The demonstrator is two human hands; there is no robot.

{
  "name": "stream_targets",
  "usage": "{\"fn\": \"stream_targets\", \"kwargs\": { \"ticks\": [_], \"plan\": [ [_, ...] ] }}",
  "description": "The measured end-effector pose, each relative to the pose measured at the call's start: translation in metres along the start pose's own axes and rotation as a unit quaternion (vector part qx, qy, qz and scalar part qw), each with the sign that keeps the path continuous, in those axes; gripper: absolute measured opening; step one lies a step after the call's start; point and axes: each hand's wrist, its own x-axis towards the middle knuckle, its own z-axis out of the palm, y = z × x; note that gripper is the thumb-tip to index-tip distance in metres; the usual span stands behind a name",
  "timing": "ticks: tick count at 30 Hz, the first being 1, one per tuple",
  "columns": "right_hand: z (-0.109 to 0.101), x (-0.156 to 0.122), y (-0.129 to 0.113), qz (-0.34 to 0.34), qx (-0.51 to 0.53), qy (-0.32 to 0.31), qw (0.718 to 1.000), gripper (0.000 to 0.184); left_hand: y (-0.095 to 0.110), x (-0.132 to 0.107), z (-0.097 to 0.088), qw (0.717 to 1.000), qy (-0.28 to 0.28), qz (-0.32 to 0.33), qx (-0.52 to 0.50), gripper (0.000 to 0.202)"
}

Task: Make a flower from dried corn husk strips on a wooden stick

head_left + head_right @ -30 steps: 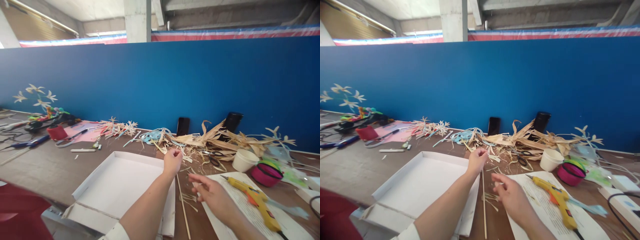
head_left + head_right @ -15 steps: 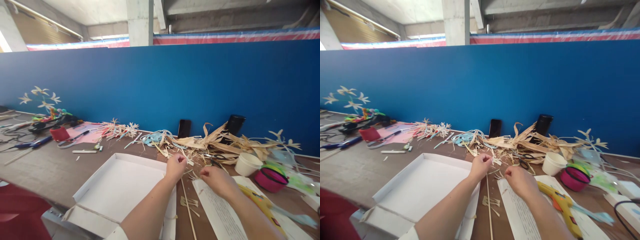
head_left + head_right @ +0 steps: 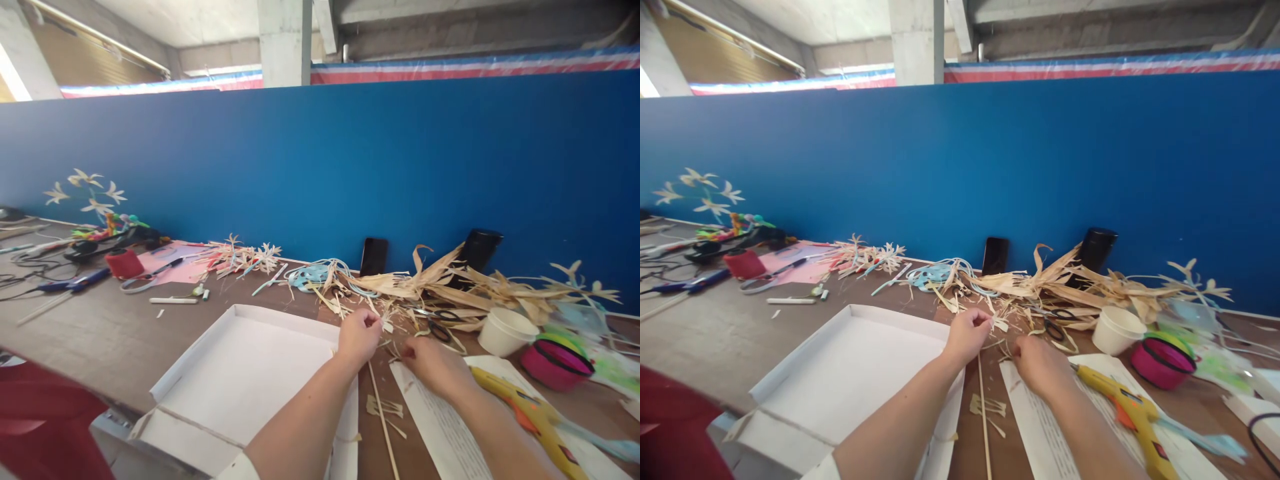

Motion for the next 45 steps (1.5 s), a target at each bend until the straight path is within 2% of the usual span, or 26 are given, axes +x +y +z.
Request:
{"fn": "stream_targets", "kwargs": {
  "ticks": [10,18,25,30,35,37,40,42,45],
  "plan": [
    [0.006,0.003,0.005,-0.013,0.022,0.014,1.000,0.016,0.005,-0.002,-0.003,1.000,-0.007,-0.007,0.002,0.015],
    [0.000,0.000,0.011,-0.009,0.055,0.022,0.998,0.016,0.001,0.000,-0.001,1.000,-0.003,0.007,0.000,0.016],
    [-0.008,-0.023,0.024,-0.033,0.123,0.027,0.991,0.018,-0.001,0.000,-0.001,1.000,-0.002,0.016,-0.006,0.016],
    [-0.009,-0.044,0.032,-0.011,0.136,-0.001,0.991,0.017,-0.002,0.000,0.002,1.000,-0.013,0.012,-0.006,0.017],
    [-0.006,-0.048,0.042,0.005,0.161,0.021,0.987,0.020,-0.001,-0.002,0.003,1.000,-0.024,0.009,0.002,0.018],
    [-0.009,-0.048,0.046,0.007,0.170,0.033,0.985,0.022,0.000,-0.005,0.004,0.999,-0.043,0.016,0.010,0.019],
    [-0.015,-0.049,0.049,0.015,0.181,0.055,0.982,0.025,0.002,-0.013,0.008,0.992,-0.110,0.045,0.045,0.021],
    [-0.019,-0.050,0.049,0.021,0.196,0.068,0.978,0.026,0.002,-0.019,0.012,0.979,-0.173,0.082,0.070,0.022],
    [-0.020,-0.052,0.047,0.033,0.216,0.084,0.972,0.027,0.000,-0.026,0.015,0.959,-0.224,0.128,0.116,0.023]
  ]
}}
